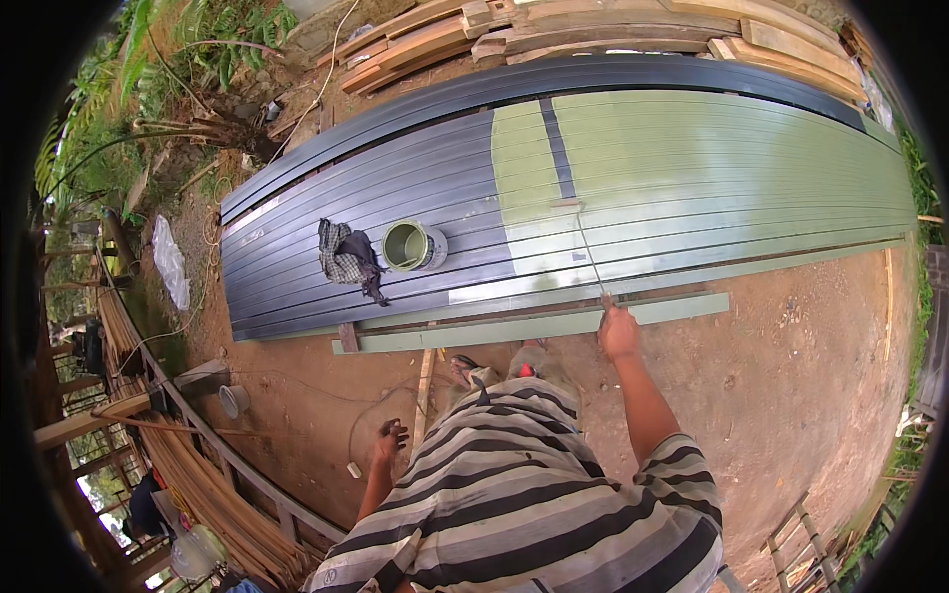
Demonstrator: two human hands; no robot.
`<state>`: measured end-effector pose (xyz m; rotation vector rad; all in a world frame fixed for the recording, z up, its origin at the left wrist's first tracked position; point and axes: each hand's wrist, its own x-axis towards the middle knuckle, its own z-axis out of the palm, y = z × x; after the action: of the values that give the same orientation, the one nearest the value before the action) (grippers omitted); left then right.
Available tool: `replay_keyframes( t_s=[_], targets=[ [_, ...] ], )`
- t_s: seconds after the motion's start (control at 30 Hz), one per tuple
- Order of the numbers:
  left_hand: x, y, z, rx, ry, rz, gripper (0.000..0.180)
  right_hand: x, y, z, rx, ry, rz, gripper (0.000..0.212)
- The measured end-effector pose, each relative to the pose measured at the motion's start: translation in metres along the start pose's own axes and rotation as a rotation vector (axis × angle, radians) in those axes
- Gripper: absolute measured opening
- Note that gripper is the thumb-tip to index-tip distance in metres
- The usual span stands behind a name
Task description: The person paints metal sheets with green paint using a roller, dipping the tool into a can and applying it in long strokes while occasionally wiping surfaces with a rag.
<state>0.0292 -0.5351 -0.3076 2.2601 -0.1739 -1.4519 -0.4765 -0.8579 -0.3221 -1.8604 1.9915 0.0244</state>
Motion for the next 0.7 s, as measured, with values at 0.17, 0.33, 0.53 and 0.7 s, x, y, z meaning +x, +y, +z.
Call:
replay_keyframes(
  t_s=[0.17,0.33,0.53,0.7],
  targets=[
    [-0.036,-0.02,0.013,-0.083,0.065,-0.037,0.043,0.135,-0.039,-0.016,0.006,-0.016,-0.038,0.039],
    [-0.07,-0.034,0.028,-0.085,0.076,-0.086,0.048,0.266,-0.072,-0.029,0.012,0.037,-0.038,0.033],
    [-0.115,-0.027,0.032,-0.059,0.123,-0.123,0.048,0.373,-0.109,-0.05,0.01,0.03,0.01,0.038],
    [-0.123,-0.025,0.023,-0.019,0.126,-0.14,0.046,0.399,-0.116,-0.068,0.022,0.056,0.018,0.038]
  ],
)
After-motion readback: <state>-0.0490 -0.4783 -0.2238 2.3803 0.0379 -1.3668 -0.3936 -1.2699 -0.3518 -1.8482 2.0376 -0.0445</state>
